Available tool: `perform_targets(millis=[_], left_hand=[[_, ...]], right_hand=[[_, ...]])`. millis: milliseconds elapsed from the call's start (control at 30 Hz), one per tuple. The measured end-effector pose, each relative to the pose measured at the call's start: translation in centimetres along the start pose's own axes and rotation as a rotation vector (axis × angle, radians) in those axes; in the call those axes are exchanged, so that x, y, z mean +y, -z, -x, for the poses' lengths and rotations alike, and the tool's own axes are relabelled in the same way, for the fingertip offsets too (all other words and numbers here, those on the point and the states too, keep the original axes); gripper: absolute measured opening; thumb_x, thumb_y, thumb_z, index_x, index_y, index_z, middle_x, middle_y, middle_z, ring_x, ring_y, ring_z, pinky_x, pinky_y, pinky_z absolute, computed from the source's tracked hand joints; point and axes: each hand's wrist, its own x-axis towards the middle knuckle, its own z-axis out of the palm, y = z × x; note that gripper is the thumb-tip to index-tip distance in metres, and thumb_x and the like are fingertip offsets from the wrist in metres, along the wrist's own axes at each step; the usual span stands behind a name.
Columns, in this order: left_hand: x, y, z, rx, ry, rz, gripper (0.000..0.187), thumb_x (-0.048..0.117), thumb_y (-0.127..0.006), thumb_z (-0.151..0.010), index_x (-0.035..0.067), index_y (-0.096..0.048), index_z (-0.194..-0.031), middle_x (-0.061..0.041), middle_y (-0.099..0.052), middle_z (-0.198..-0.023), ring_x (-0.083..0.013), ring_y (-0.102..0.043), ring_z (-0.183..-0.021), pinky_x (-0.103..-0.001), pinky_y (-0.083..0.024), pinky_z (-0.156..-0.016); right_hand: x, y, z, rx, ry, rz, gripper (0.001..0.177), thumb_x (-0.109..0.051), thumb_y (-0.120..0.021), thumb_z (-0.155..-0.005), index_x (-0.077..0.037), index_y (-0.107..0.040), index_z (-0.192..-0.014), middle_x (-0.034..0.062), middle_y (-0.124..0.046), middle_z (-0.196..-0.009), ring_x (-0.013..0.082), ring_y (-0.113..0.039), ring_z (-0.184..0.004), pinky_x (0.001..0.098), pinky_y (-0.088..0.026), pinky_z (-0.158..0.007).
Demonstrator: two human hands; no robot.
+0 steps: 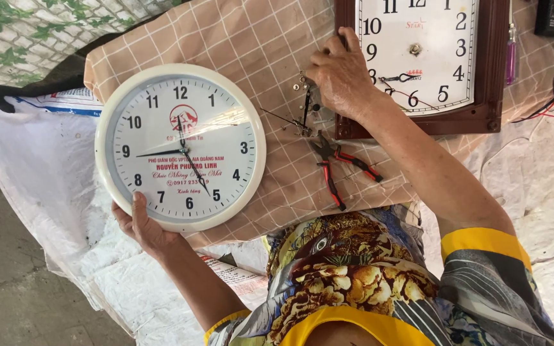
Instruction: The person is repairing two wall clocks placed on a table. They use pliers to remove and adjust the hands on a square wooden clock, then use a screwdriver to tighten the central nut. The person also handles a round white clock, adjusting its hands and checking the mechanism.
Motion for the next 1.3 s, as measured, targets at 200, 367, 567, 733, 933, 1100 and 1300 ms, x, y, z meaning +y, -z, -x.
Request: perform_targets(millis=[200, 367, 567, 733, 933, 1100, 1300], left_hand=[[-0.3, -1.3, -0.6, -0.007, 0.004, -0.004, 0.053, 0.012, -0.081, -0.077, 0.014, -0.058, -0.125, -0.013, -0.071, -0.111, -0.0275, -0.07, -0.095, -0.046, -0.067, -0.078], [-0.8, -2.5, -1.1, -0.071, -0.021, 0.021, 0.049, 0.011, -0.08, -0.079, 0.012, -0.059, -0.124, -0.015, -0.072, -0.113, -0.0297, -0.071, -0.097, -0.049, -0.067, -0.081], [-1.6, -3.7, -1.8, -0.099, 0.003, 0.074, 0.051, 0.01, -0.084, -0.077, 0.011, -0.059, -0.121, -0.015, -0.072, -0.113, -0.03, -0.07, -0.097, -0.052, -0.067, -0.08], [-1.3, -5.4, -1.5, -0.135, 0.015, 0.074, 0.052, 0.009, -0.081, -0.076, 0.009, -0.061, -0.123, -0.016, -0.072, -0.116, -0.0305, -0.071, -0.099, -0.052, -0.067, -0.08], [-2.0, -4.7, -2.5, -0.131, 0.052, -0.003, 0.049, 0.012, -0.08, -0.083, 0.014, -0.06, -0.127, -0.012, -0.074, -0.116, -0.0266, -0.071, -0.096, -0.046, -0.066, -0.078], [-1.4, -4.8, -2.6, -0.163, -0.027, -0.211, 0.047, 0.02, -0.079, -0.083, 0.009, -0.063, -0.126, -0.009, -0.074, -0.112, -0.0203, -0.072, -0.093, -0.037, -0.068, -0.077], [-2.3, -3.3, -3.7, -0.251, -0.153, -0.356, 0.071, 0.03, -0.08, -0.086, 0.008, -0.052, -0.148, -0.01, -0.07, -0.126, -0.0191, -0.068, -0.108, -0.034, -0.064, -0.086]], right_hand=[[0.8, 0.9, 0.2, 0.124, 0.027, -0.078, 0.035, -0.013, -0.081, -0.088, -0.024, -0.081, -0.121, -0.0052, -0.077, -0.107, 0.0298, -0.053, -0.109, 0.0537, -0.023, -0.115], [-0.5, 1.2, 0.3, -0.043, 0.04, -0.049, 0.021, -0.024, -0.082, -0.083, -0.033, -0.082, -0.103, -0.0074, -0.076, -0.123, 0.0272, -0.054, -0.115, 0.0541, -0.025, -0.113], [-0.9, 1.2, 0.3, -0.093, 0.058, -0.059, 0.023, -0.026, -0.083, -0.082, -0.031, -0.081, -0.104, -0.0046, -0.075, -0.125, 0.031, -0.057, -0.12, 0.0578, -0.019, -0.118], [-0.2, 0.7, 0.3, -0.007, 0.041, -0.097, 0.025, -0.027, -0.084, -0.084, -0.028, -0.082, -0.109, -0.0023, -0.078, -0.117, 0.0281, -0.058, -0.115, 0.0555, -0.022, -0.117], [0.8, 1.4, 0.0, 0.2, 0.032, -0.175, 0.026, -0.003, -0.072, -0.087, -0.016, -0.08, -0.107, 0.0019, -0.069, -0.097, 0.0272, -0.053, -0.104, 0.0475, -0.037, -0.108], [0.5, 1.3, -0.8, 0.144, 0.016, -0.124, 0.009, -0.018, -0.079, -0.093, -0.019, -0.082, -0.101, -0.0006, -0.07, -0.091, 0.0268, -0.054, -0.098, 0.0476, -0.032, -0.109], [0.5, 1.2, -1.3, 0.11, 0.021, -0.027, 0.012, -0.022, -0.076, -0.09, -0.023, -0.082, -0.1, -0.0014, -0.071, -0.093, 0.0284, -0.055, -0.101, 0.0476, -0.029, -0.111]])
